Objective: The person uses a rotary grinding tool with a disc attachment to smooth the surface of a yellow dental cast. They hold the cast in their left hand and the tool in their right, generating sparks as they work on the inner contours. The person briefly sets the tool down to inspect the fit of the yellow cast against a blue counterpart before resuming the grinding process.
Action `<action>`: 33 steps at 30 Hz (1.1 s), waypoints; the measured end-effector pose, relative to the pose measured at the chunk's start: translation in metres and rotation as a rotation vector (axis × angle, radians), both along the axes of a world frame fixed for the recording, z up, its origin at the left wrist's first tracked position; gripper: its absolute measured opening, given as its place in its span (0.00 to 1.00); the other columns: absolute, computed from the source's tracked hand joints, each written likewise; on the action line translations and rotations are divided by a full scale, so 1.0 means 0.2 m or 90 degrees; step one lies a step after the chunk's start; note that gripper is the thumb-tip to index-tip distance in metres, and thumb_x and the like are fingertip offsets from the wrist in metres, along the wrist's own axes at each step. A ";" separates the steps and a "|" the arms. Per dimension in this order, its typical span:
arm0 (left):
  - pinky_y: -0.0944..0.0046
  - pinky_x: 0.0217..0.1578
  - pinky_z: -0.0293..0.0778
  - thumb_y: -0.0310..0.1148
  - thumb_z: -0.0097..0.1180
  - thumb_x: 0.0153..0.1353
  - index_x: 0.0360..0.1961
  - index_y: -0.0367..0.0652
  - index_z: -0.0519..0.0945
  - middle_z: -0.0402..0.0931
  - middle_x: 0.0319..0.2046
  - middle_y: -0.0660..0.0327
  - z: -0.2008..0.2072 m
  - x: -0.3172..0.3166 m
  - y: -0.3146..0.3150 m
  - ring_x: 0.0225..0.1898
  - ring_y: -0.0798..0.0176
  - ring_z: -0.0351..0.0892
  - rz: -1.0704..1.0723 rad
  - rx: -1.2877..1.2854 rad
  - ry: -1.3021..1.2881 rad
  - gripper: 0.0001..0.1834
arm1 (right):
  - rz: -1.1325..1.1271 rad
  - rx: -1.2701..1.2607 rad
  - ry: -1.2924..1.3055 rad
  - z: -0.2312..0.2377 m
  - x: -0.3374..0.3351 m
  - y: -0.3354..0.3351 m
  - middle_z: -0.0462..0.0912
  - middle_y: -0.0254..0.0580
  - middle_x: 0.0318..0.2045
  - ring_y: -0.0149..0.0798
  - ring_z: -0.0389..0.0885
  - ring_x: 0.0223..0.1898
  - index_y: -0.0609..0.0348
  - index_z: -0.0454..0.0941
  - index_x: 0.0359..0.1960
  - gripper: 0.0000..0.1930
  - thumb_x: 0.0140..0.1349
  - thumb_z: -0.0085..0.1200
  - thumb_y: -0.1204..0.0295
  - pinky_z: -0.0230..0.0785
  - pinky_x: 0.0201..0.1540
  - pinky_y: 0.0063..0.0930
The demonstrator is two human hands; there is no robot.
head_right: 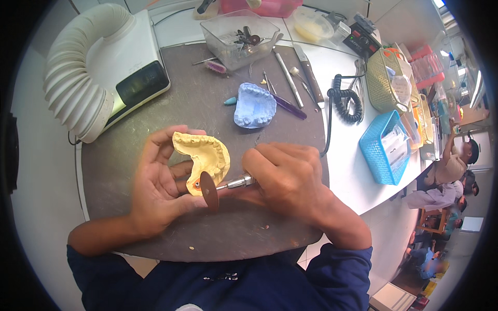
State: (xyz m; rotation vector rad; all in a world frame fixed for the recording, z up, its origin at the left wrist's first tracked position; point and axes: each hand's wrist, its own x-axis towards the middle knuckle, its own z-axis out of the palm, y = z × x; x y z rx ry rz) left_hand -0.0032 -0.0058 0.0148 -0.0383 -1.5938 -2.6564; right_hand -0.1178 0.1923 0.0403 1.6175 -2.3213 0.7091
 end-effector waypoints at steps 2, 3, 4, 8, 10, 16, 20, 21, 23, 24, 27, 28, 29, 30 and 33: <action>0.55 0.59 0.77 0.13 0.68 0.50 0.66 0.40 0.53 0.60 0.62 0.49 0.01 0.01 -0.01 0.63 0.51 0.70 -0.030 0.066 -0.076 0.46 | -0.020 -0.008 -0.012 0.01 0.01 0.00 0.71 0.35 0.15 0.38 0.74 0.16 0.54 0.68 0.20 0.25 0.45 0.72 0.53 0.63 0.17 0.32; 0.56 0.60 0.76 0.13 0.68 0.51 0.66 0.40 0.53 0.60 0.61 0.49 0.01 0.01 -0.02 0.63 0.51 0.70 -0.044 0.099 -0.115 0.46 | -0.031 -0.011 -0.016 0.01 0.01 0.00 0.71 0.35 0.15 0.38 0.74 0.16 0.55 0.68 0.20 0.25 0.44 0.73 0.53 0.63 0.17 0.32; 0.56 0.61 0.75 0.14 0.68 0.51 0.66 0.40 0.53 0.61 0.61 0.49 0.01 0.00 -0.03 0.63 0.52 0.70 -0.060 0.119 -0.127 0.46 | -0.046 -0.010 -0.024 0.01 0.01 0.01 0.71 0.35 0.15 0.39 0.74 0.15 0.55 0.68 0.20 0.25 0.44 0.73 0.52 0.63 0.17 0.32; 0.58 0.63 0.71 0.15 0.68 0.51 0.66 0.41 0.54 0.62 0.60 0.49 -0.01 -0.02 -0.03 0.63 0.53 0.69 -0.087 0.198 -0.164 0.45 | -0.051 -0.015 -0.014 0.01 0.01 0.01 0.70 0.35 0.13 0.38 0.74 0.14 0.54 0.68 0.19 0.26 0.46 0.72 0.50 0.62 0.17 0.31; 0.58 0.64 0.70 0.15 0.68 0.52 0.66 0.41 0.53 0.62 0.60 0.49 -0.02 -0.02 -0.03 0.63 0.54 0.70 -0.085 0.218 -0.171 0.45 | -0.061 -0.014 -0.015 0.00 0.00 0.01 0.71 0.35 0.13 0.37 0.74 0.14 0.54 0.68 0.18 0.26 0.47 0.71 0.49 0.62 0.16 0.31; 0.58 0.64 0.70 0.17 0.68 0.53 0.67 0.40 0.53 0.63 0.60 0.49 -0.02 -0.02 -0.03 0.62 0.54 0.70 -0.079 0.208 -0.174 0.45 | -0.082 -0.018 -0.003 -0.03 0.01 0.00 0.71 0.35 0.13 0.37 0.73 0.14 0.54 0.68 0.17 0.27 0.49 0.69 0.47 0.62 0.15 0.31; 0.58 0.63 0.71 0.35 0.74 0.50 0.68 0.40 0.52 0.65 0.60 0.51 -0.01 -0.02 -0.02 0.62 0.56 0.71 -0.081 0.122 -0.191 0.50 | -0.085 -0.032 -0.010 -0.04 0.02 0.00 0.71 0.35 0.12 0.37 0.73 0.13 0.54 0.68 0.18 0.27 0.49 0.69 0.47 0.62 0.15 0.32; 0.59 0.62 0.72 0.43 0.76 0.49 0.69 0.40 0.52 0.67 0.60 0.52 0.00 -0.02 -0.02 0.62 0.57 0.72 -0.079 0.082 -0.196 0.54 | -0.083 -0.040 -0.012 -0.04 0.02 0.00 0.71 0.35 0.12 0.37 0.73 0.13 0.54 0.68 0.18 0.27 0.49 0.69 0.47 0.62 0.15 0.32; 0.59 0.62 0.72 0.45 0.76 0.49 0.68 0.39 0.52 0.67 0.60 0.51 0.01 -0.02 -0.02 0.61 0.57 0.73 -0.085 0.079 -0.203 0.54 | -0.083 -0.045 -0.011 -0.04 0.02 0.00 0.71 0.35 0.12 0.37 0.72 0.12 0.54 0.68 0.18 0.27 0.49 0.69 0.47 0.61 0.15 0.32; 0.60 0.62 0.73 0.45 0.76 0.49 0.68 0.39 0.52 0.68 0.59 0.51 0.01 -0.02 -0.02 0.61 0.58 0.73 -0.088 0.078 -0.206 0.54 | -0.085 -0.044 -0.009 -0.03 0.02 0.00 0.71 0.35 0.12 0.37 0.72 0.12 0.54 0.68 0.18 0.27 0.49 0.69 0.47 0.61 0.15 0.32; 0.60 0.61 0.74 0.46 0.76 0.49 0.68 0.39 0.52 0.67 0.59 0.51 0.02 -0.02 -0.01 0.60 0.58 0.74 -0.091 0.075 -0.218 0.54 | -0.085 -0.040 -0.006 -0.03 0.02 0.00 0.70 0.35 0.11 0.37 0.71 0.12 0.54 0.68 0.17 0.27 0.48 0.70 0.47 0.61 0.15 0.31; 0.58 0.61 0.74 0.40 0.73 0.52 0.67 0.38 0.53 0.66 0.60 0.50 0.02 -0.02 -0.02 0.60 0.56 0.73 -0.098 0.106 -0.204 0.50 | -0.083 -0.039 -0.004 -0.03 0.01 0.00 0.70 0.35 0.11 0.37 0.71 0.11 0.55 0.68 0.17 0.28 0.48 0.70 0.47 0.61 0.15 0.31; 0.55 0.61 0.74 0.35 0.71 0.55 0.67 0.38 0.53 0.65 0.60 0.49 0.00 -0.02 -0.03 0.61 0.54 0.73 -0.105 0.136 -0.190 0.46 | -0.081 -0.042 -0.005 -0.03 0.01 0.00 0.70 0.35 0.11 0.37 0.71 0.11 0.55 0.68 0.17 0.28 0.48 0.70 0.46 0.61 0.15 0.31; 0.52 0.62 0.74 0.29 0.69 0.58 0.66 0.37 0.53 0.64 0.61 0.48 -0.01 -0.02 -0.03 0.61 0.52 0.73 -0.111 0.167 -0.176 0.42 | -0.079 -0.044 -0.006 -0.03 0.01 0.00 0.70 0.35 0.11 0.37 0.71 0.11 0.55 0.68 0.17 0.28 0.48 0.70 0.46 0.61 0.15 0.31; 0.53 0.62 0.74 0.26 0.69 0.57 0.67 0.39 0.53 0.64 0.61 0.48 0.01 -0.03 -0.04 0.61 0.52 0.72 -0.109 0.192 -0.195 0.43 | -0.083 -0.036 -0.001 -0.03 0.01 0.00 0.70 0.35 0.11 0.37 0.71 0.11 0.55 0.68 0.17 0.28 0.48 0.70 0.47 0.61 0.15 0.31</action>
